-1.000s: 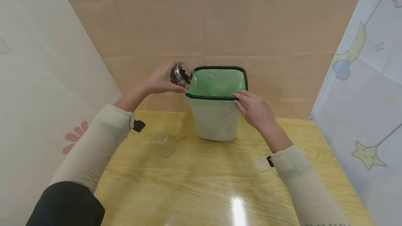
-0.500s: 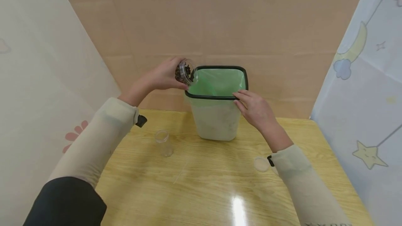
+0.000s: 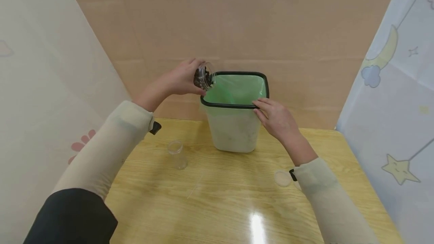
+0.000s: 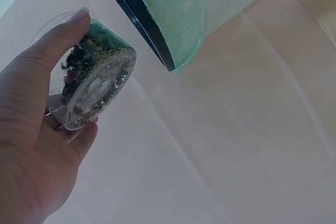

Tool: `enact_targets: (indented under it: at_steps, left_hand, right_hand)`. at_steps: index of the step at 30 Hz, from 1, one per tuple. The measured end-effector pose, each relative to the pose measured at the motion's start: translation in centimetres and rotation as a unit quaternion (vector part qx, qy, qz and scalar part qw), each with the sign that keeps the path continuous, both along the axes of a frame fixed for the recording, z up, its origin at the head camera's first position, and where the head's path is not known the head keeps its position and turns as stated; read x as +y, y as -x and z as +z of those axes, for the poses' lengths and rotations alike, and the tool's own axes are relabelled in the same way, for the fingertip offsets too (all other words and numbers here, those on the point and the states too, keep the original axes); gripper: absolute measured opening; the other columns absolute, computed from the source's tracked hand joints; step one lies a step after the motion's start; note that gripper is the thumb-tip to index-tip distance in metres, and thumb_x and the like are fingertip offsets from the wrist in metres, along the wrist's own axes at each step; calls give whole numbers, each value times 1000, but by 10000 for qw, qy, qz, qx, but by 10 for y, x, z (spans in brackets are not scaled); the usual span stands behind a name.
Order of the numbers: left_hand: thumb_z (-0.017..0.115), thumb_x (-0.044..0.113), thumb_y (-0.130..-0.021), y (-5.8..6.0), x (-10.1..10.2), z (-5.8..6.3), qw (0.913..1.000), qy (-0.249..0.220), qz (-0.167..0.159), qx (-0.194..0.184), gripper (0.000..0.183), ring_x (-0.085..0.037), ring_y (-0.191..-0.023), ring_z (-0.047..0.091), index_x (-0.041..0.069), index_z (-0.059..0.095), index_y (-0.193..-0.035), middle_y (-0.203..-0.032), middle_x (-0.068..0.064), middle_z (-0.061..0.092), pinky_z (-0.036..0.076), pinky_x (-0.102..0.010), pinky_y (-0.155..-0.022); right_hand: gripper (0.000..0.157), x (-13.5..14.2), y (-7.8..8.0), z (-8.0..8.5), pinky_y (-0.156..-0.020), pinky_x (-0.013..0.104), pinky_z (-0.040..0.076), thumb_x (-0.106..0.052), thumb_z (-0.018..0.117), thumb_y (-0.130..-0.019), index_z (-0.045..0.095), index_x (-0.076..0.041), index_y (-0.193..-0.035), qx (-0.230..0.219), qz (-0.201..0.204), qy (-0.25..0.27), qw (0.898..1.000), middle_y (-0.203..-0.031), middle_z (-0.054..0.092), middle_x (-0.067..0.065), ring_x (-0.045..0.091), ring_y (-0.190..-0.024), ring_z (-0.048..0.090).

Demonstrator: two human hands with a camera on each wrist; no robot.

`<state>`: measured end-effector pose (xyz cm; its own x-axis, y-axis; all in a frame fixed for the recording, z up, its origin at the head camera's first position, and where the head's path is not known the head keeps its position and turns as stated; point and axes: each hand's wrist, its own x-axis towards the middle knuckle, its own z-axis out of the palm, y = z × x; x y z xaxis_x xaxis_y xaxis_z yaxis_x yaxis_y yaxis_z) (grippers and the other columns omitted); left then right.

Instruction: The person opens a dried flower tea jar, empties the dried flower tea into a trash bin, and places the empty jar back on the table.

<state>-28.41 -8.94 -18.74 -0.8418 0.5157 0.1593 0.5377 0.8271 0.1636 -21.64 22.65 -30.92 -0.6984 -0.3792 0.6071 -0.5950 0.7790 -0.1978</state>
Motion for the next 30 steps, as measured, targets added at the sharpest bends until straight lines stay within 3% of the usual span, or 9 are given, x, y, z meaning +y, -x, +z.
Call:
enact_targets:
  at_steps: [16, 30]
  left_hand:
    - [87, 35, -80, 2, 10, -2, 9985, 373, -49, 386, 94, -29, -132, 43, 8, 32, -152, -144, -13, 44, 43, -45, -110]
    - [86, 39, -81, 1, 18, -1, 9932, 948, 57, 668, 102, -29, -139, 38, 10, 25, -158, -152, -11, 39, 42, -47, -111]
  right_hand:
    - [33, 0, 0, -1, -96, 59, 51, -9, 71, -95, 70, -2, -127, 31, -23, -17, 10000, -128, 66, 23, 45, -116, 63]
    - [32, 0, -2, 0, -95, 58, 52, -9, 71, -95, 70, -2, -126, 80, -5, 67, 9999, -127, 67, 22, 44, -116, 64]
